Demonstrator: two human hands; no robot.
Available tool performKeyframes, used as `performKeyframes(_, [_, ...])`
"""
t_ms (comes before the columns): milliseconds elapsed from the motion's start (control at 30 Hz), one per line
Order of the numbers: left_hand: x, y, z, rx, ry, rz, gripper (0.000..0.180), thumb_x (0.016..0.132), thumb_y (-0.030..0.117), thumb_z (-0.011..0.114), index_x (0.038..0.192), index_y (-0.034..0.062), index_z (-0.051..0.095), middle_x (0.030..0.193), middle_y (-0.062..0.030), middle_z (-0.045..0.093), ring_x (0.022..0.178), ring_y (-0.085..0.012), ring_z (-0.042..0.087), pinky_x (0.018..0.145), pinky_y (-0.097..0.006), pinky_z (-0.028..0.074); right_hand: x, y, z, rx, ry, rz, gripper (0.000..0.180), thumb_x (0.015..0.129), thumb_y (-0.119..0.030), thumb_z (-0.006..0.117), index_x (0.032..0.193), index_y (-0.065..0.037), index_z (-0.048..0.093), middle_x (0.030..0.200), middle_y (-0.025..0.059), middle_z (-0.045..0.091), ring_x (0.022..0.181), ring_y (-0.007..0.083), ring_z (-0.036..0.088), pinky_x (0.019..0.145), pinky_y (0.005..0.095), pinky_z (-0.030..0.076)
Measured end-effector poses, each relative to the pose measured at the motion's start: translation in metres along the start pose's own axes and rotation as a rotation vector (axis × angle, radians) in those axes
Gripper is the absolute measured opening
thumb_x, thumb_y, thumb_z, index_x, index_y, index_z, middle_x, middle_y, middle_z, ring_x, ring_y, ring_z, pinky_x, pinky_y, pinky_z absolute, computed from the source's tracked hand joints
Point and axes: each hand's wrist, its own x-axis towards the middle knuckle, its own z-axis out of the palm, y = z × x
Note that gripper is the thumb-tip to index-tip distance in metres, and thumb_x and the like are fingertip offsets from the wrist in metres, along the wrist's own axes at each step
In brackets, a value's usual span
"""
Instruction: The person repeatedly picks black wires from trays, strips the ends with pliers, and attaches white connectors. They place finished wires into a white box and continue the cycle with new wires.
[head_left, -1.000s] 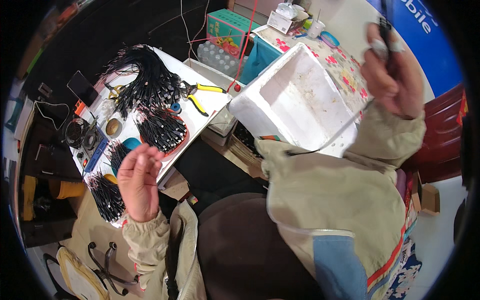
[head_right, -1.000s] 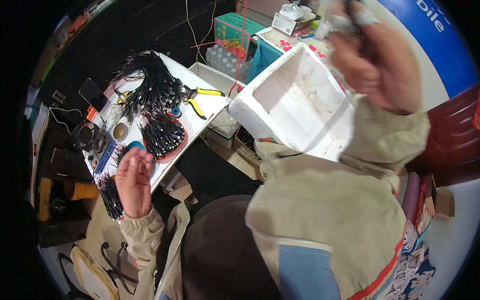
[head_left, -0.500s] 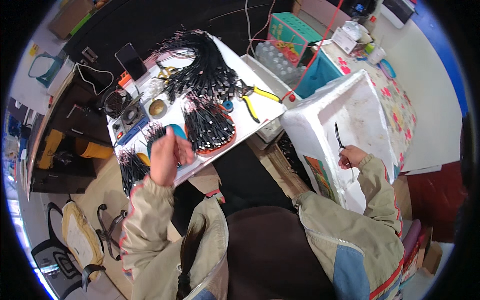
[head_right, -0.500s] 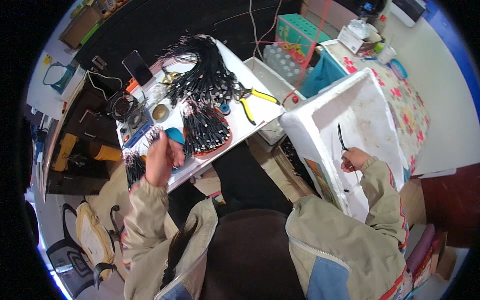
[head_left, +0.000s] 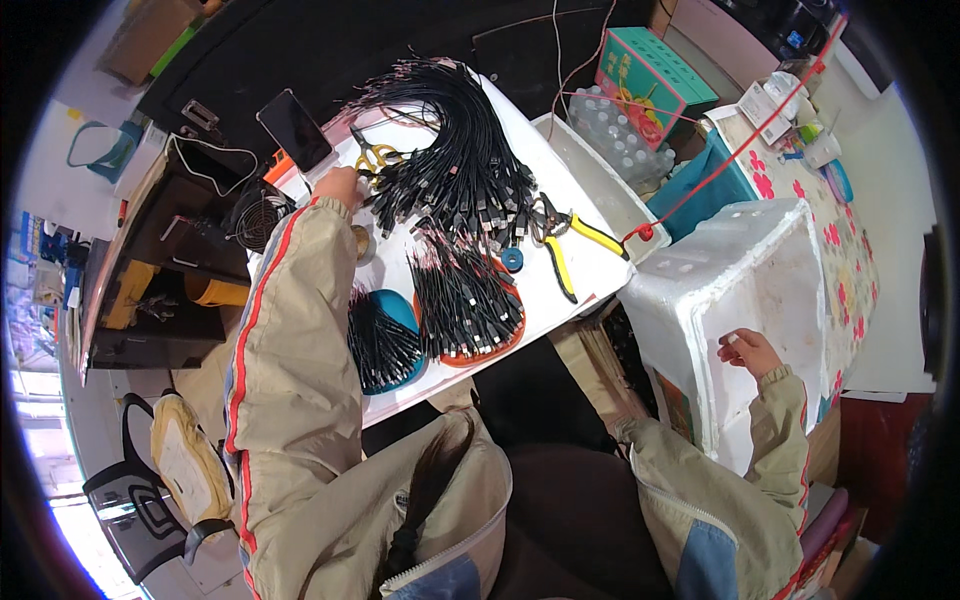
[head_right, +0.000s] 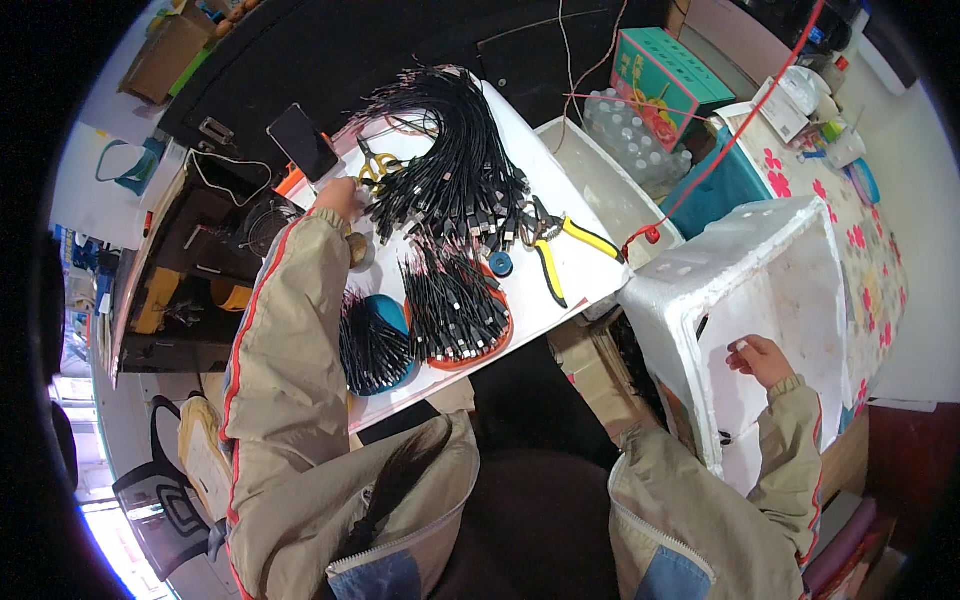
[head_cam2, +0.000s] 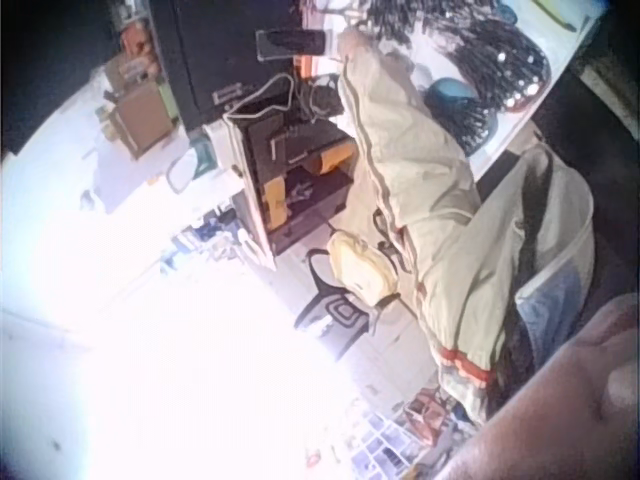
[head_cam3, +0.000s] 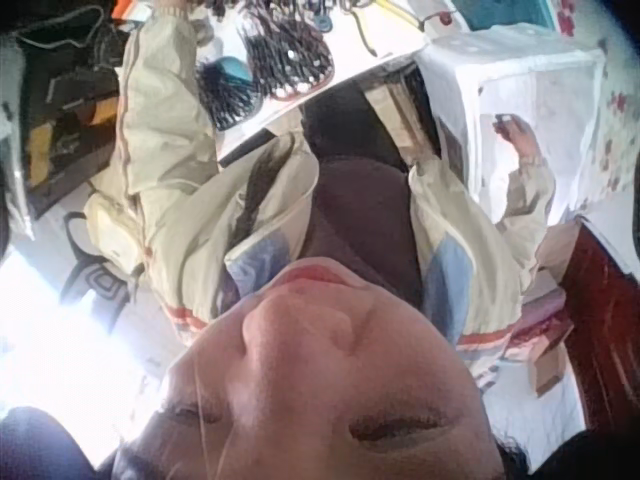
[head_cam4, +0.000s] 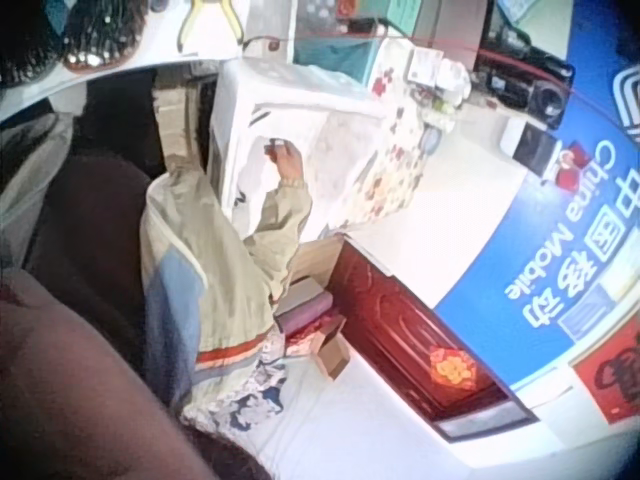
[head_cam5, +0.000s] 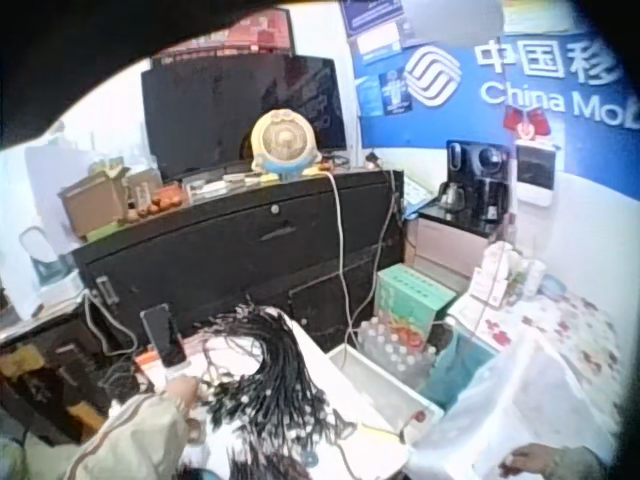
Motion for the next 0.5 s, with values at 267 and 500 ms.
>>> performKeyframes(267, [-0.005,0.005,0.002,0.115,0.163,0.017,0.018,0.077,0.014,0.057,0.089,0.0065,0.068,0.091,-0.0161,0.069,0.084,-0.0335,0.068,0.071,-0.043,0.055,-0.030,-0.019,-0.018,0.108,0.116,0.022,0.025,0.093,-0.022,0.045,0.103,-0.006,0.062,0.090,0.0045,0.067,0.082,0.0123,0.063,0.074,0.0258,0.047])
performKeyframes(500, [-0.005,0.007,0.001,0.126,0.095,0.000,0.024,0.089,0.025,0.053,0.092,0.0102,0.071,0.092,-0.0138,0.070,0.083,-0.0321,0.068,0.071,-0.044,0.054,-0.069,-0.020,-0.023,0.115,0.181,-0.036,0.023,0.093,-0.022,0.045,0.105,-0.008,0.060,0.090,0.0033,0.066,0.083,0.0100,0.061,0.073,0.0243,0.046])
